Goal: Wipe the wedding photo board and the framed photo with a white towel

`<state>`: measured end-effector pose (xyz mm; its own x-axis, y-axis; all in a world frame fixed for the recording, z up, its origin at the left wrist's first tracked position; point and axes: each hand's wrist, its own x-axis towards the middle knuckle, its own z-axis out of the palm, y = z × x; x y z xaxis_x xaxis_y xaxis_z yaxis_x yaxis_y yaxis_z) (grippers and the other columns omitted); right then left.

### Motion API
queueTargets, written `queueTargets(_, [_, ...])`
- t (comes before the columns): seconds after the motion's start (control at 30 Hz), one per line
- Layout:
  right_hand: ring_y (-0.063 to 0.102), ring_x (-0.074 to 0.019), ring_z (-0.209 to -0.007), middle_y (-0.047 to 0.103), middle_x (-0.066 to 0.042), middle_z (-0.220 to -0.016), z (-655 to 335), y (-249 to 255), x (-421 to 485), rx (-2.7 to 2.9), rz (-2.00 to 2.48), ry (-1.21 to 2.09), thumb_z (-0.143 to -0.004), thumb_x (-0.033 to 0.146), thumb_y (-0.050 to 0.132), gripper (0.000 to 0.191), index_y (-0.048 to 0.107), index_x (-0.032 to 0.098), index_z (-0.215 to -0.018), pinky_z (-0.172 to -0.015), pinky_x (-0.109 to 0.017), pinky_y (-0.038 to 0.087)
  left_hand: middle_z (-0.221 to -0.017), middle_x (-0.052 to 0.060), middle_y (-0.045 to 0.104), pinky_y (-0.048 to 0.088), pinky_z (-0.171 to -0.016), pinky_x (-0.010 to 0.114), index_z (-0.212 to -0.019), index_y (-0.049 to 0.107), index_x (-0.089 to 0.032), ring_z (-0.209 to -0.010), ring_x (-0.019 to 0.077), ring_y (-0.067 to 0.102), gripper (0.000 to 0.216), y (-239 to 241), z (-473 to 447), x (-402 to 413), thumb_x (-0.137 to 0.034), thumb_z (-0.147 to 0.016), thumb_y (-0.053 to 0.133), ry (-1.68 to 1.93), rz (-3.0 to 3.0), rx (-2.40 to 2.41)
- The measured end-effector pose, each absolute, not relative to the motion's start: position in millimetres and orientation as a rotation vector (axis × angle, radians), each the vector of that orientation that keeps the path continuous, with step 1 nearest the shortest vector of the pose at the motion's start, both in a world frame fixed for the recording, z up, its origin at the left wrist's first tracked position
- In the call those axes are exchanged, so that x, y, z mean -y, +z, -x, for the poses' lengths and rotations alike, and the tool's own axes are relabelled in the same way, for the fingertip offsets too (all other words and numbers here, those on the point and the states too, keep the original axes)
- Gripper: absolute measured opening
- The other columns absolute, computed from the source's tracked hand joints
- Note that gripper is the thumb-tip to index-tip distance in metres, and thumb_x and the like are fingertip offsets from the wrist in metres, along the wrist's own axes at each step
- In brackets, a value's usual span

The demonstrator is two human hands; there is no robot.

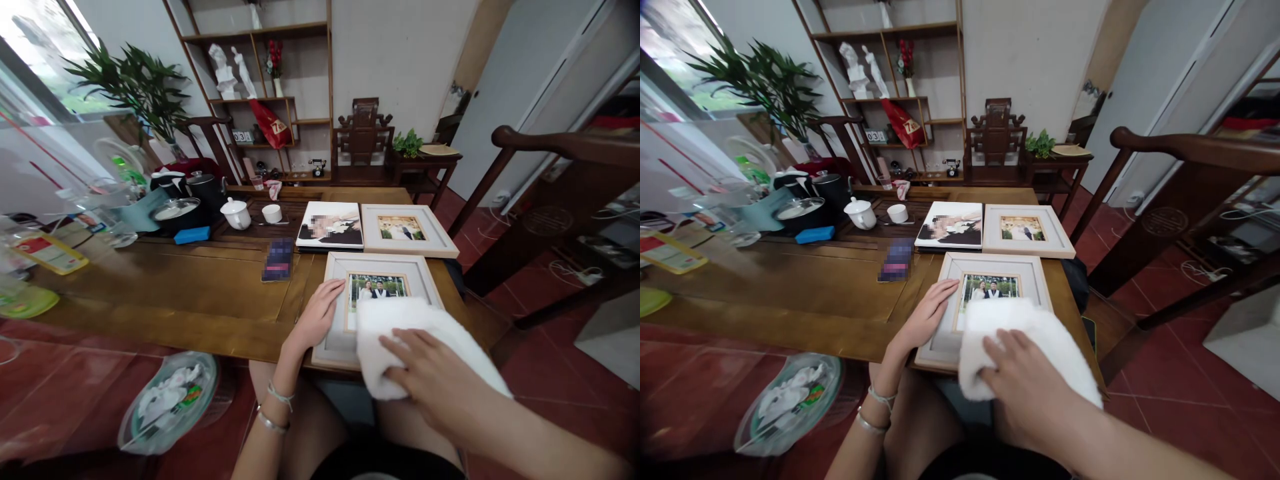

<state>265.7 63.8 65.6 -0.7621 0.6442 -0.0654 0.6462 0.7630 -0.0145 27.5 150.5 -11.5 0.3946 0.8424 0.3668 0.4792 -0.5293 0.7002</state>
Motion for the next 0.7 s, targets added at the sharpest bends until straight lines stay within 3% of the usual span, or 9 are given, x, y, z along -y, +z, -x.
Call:
queueTargets(0.17, [0.053, -0.0309, -0.114, 0.063, -0.008, -0.122, -305, 75, -95, -2.757, -1.33, 0.106, -0.063, 0.001, 0.047, 0.042, 0.071, 0.022, -0.09, -0.093, -0.047, 0.041, -0.14, 0.008, 0.048, 0.027, -0.116, 0.048, -0.134, 0.048, -0.023, -0.134, 0.0216, 0.037, 0.044, -13, -26, -150, -0.016, -0.094, 0.033, 0.988, -2.172, -1.118])
queueTargets(0.37, [0.049, -0.0321, -0.12, 0.052, -0.013, -0.135, -304, 68, -161, -2.825, -1.346, 0.439, -0.071, 0.001, 0.043, 0.053, 0.061, 0.018, -0.118, -0.094, -0.047, 0.041, -0.14, 0.01, 0.048, 0.028, -0.115, 0.048, -0.134, 0.049, -0.021, -0.134, 0.0223, 0.036, 0.044, -16, -26, -151, -0.015, -0.094, 0.033, 0.989, -2.192, -1.113])
queueTargets(0.53, [0.031, -0.0325, -0.135, 0.032, -0.014, -0.15, -262, 65, -216, -3.061, -1.042, 0.527, -0.072, -0.004, 0.044, 0.051, 0.058, 0.015, -0.118, -0.102, -0.049, 0.034, -0.139, 0.011, 0.048, 0.029, -0.115, 0.049, -0.132, 0.051, -0.02, -0.133, 0.0226, 0.037, 0.043, -18, -27, -152, -0.014, -0.093, 0.033, 0.993, -2.211, -1.128])
queueTargets(0.7, [0.033, -0.0309, -0.135, 0.043, -0.014, -0.144, -230, 39, -226, -3.113, -0.745, 0.363, -0.069, -0.008, 0.045, 0.058, 0.056, 0.014, -0.121, -0.097, -0.045, 0.038, -0.14, 0.011, 0.047, 0.028, -0.114, 0.05, -0.129, 0.054, -0.019, -0.135, 0.0239, 0.035, 0.043, -9, -29, -150, -0.012, -0.092, 0.035, 0.954, -2.232, -1.168])
